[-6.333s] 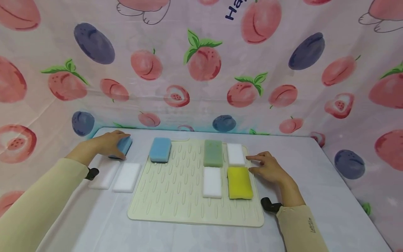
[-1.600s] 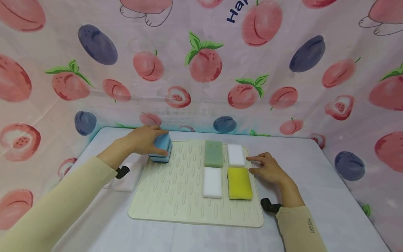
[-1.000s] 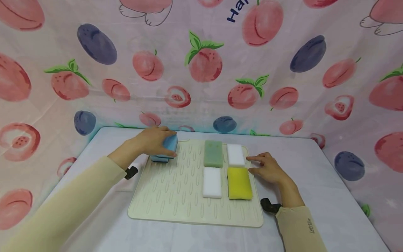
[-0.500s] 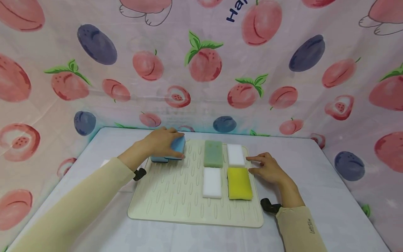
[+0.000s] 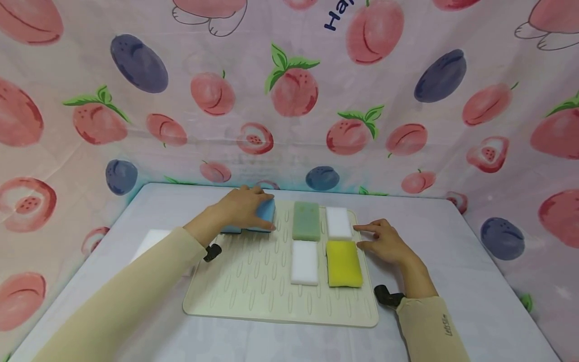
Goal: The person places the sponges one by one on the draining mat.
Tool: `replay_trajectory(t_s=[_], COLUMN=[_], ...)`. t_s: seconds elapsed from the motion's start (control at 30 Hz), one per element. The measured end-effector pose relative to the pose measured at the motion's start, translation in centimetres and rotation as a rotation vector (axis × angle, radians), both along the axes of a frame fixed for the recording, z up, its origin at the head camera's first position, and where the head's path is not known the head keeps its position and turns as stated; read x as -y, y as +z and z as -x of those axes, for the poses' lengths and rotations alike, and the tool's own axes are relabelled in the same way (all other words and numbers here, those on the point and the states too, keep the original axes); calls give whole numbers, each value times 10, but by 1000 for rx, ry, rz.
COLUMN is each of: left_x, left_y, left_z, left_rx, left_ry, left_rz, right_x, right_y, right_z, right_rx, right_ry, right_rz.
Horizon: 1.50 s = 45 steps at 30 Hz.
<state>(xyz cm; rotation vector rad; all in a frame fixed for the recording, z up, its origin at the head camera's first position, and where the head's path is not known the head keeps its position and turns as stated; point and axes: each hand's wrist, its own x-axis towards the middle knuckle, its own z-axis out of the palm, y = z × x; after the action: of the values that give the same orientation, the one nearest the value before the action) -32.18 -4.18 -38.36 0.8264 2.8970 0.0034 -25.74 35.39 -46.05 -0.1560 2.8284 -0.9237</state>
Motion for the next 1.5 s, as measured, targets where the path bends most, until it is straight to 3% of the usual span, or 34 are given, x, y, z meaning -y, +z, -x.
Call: replay_trajectory(t_s=[0.23, 0.87, 1.5], left_x=[-7, -13, -17], left_y=[-4, -15, -19], left_z=[-1, 1, 0], left_rx=[12, 18, 30], left_ry=[17, 52, 65], left_rz=[55, 101, 87], right_x=[0, -2, -5], right_y=[-2, 1, 8], right_z=[4, 8, 8], right_rx=[10, 28, 44], right_ry=[-2, 2, 11], right_rz=[-6, -1, -11])
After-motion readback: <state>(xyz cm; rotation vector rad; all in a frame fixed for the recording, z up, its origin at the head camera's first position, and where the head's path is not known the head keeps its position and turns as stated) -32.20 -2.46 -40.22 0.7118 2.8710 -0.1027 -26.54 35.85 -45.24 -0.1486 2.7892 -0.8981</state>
